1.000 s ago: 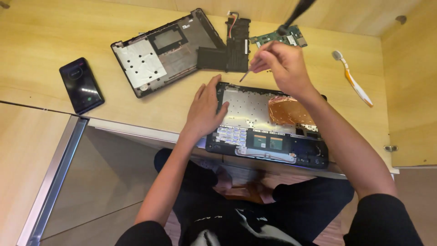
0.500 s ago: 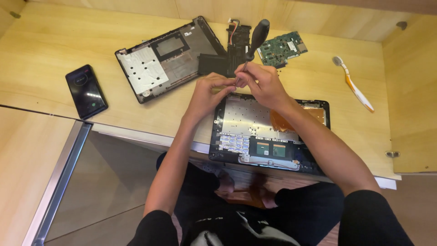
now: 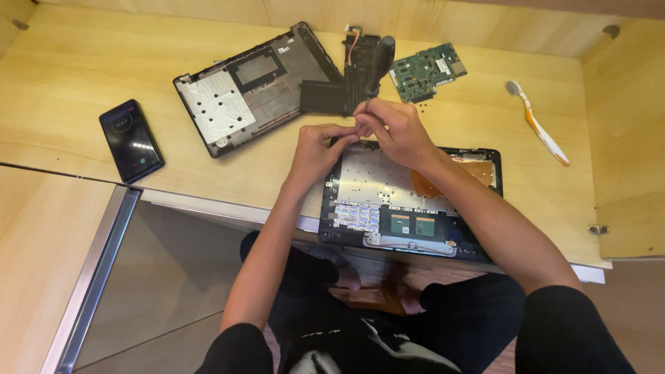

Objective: Removing internal components from a laptop, including the battery, motherboard, and metal shielding, using a screwdriver.

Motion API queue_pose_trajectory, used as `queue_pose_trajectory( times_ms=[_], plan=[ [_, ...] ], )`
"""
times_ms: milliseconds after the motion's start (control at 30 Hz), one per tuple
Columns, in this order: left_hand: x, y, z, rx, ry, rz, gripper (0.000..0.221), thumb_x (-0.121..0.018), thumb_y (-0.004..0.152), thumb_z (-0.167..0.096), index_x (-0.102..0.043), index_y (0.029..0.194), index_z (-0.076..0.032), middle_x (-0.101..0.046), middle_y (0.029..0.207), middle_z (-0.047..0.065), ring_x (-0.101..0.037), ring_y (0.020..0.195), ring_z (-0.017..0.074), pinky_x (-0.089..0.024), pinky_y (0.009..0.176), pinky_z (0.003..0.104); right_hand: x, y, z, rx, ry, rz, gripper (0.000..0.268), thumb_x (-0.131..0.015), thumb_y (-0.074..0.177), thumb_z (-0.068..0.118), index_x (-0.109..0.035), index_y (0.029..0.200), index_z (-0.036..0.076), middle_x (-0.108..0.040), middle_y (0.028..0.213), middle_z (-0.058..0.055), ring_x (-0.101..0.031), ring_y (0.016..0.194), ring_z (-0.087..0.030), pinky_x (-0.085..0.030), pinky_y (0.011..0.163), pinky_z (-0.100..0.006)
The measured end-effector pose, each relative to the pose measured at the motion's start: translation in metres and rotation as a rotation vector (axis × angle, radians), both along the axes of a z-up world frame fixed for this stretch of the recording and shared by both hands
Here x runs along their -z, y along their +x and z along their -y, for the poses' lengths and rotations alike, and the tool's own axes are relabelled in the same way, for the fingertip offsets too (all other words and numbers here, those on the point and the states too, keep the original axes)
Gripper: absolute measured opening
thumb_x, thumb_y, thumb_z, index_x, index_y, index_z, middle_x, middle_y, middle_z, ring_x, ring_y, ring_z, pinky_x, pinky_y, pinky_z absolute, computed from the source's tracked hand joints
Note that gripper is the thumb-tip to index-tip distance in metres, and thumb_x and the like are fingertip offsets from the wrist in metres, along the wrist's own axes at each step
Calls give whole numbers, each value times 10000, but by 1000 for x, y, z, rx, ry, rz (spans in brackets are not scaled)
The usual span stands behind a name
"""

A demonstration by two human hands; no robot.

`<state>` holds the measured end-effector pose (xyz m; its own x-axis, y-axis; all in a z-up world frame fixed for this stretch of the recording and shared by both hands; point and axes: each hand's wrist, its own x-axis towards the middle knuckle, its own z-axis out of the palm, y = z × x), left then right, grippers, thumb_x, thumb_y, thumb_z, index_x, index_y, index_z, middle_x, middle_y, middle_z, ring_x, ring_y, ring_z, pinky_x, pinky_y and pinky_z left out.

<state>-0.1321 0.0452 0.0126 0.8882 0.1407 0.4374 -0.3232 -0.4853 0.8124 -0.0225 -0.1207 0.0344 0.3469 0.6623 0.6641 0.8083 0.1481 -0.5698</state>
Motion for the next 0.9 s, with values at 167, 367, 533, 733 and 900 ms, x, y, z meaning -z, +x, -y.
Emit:
queue_pose_trajectory(
  times_ms=[167,367,533,733,900],
  plan=[
    [1,-1,0,-3,-48,6,184,-782,895,-24,-807,1062,-98,-786,872,140,-764,885,276,-600,826,351,1,-1,0,0,-11,-11,145,-598,1071,64,-693,1031,-38,-728,732,-152,-747,665,-281,-611,585,-360],
    [9,2,-1,-1,-70,23,180,-786,894,-30,-811,1054,-110,-786,858,129,-764,877,250,-600,818,344,2,0,0,-2,-14,6,161,-586,1081,58,-687,1027,-55,-723,736,-156,-749,667,-282,-613,575,-360],
    [2,-1,1,-11,-79,25,174,-777,891,-8,-804,1050,-76,-778,829,153,-765,836,256,-603,820,360,3,1,-2,2,-13,2,152,-585,1083,49,-687,1021,-46,-721,735,-144,-747,666,-270,-608,582,-348],
    [3,2,1,-11,-86,14,161,-785,889,-24,-806,1039,-80,-772,799,144,-762,813,231,-605,805,355,4,2,-3,6,-13,-4,173,-579,1089,74,-687,1019,-41,-716,726,-132,-742,654,-261,-603,580,-339],
    [3,0,1,-15,-94,-26,132,-789,885,-27,-807,1010,-67,-772,816,144,-757,839,234,-601,832,371,-4,-2,-1,-37,-5,-53,148,-598,1077,56,-699,1024,-40,-714,715,-132,-737,638,-272,-594,572,-357]
  ],
)
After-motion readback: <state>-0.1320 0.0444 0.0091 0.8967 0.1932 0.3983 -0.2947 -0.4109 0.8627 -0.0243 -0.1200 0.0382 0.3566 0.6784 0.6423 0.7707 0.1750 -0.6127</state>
